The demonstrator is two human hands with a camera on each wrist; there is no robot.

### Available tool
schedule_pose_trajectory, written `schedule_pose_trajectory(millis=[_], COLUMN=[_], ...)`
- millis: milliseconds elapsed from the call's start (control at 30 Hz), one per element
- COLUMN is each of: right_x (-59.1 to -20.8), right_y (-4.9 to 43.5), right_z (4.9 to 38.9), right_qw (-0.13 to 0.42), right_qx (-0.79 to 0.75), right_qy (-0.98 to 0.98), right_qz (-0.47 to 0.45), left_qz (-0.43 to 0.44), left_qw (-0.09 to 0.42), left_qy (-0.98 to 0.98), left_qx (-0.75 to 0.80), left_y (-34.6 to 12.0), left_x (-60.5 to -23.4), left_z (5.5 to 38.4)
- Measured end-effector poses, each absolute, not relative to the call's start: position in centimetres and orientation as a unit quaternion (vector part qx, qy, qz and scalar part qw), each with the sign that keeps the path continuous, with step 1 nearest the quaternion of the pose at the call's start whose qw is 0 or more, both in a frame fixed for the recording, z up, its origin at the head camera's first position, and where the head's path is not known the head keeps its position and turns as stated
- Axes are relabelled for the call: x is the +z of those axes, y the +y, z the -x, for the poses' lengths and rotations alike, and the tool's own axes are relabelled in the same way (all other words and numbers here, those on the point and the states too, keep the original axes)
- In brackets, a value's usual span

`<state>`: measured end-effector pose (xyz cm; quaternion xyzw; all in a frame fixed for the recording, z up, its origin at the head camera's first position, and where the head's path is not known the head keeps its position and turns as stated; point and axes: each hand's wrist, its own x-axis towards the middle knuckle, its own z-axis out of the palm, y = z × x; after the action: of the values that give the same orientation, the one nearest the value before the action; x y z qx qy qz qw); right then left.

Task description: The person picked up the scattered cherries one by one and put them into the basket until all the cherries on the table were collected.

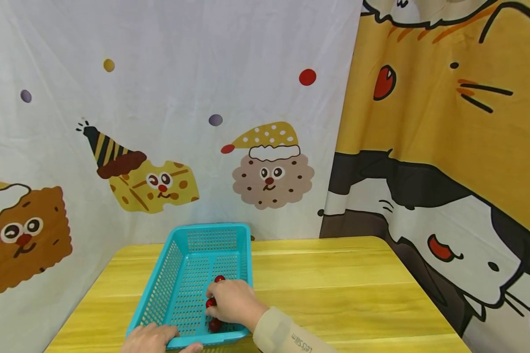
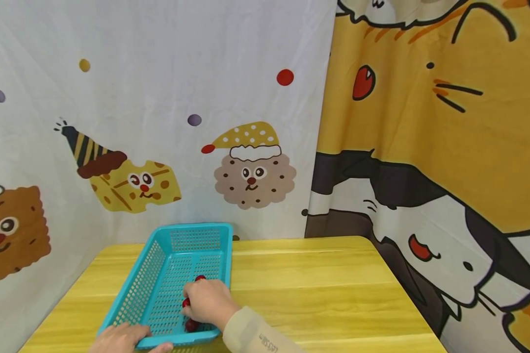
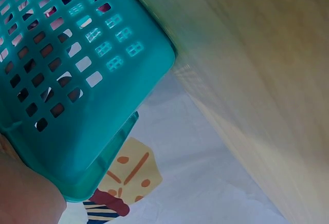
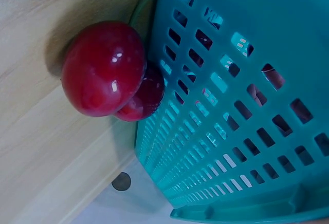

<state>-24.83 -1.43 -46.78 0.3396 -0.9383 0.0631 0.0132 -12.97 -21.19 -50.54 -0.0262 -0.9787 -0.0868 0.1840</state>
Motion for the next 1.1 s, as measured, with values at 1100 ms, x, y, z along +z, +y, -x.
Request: schedule_pose_trajectory(millis=[1100], right_x=[-47.1], right_y=[-1.6], right_z=[24.7], right_qw=[0.013], right_qx=[0.039], right_qy=[-0.939], right_qz=[-0.34], left_qz=[0.037], left_qw=[0.252], left_qy=[-0.962], left_qx=[-0.096], left_y=[-21.2], left_x=[-51.4], left_z=[13.0])
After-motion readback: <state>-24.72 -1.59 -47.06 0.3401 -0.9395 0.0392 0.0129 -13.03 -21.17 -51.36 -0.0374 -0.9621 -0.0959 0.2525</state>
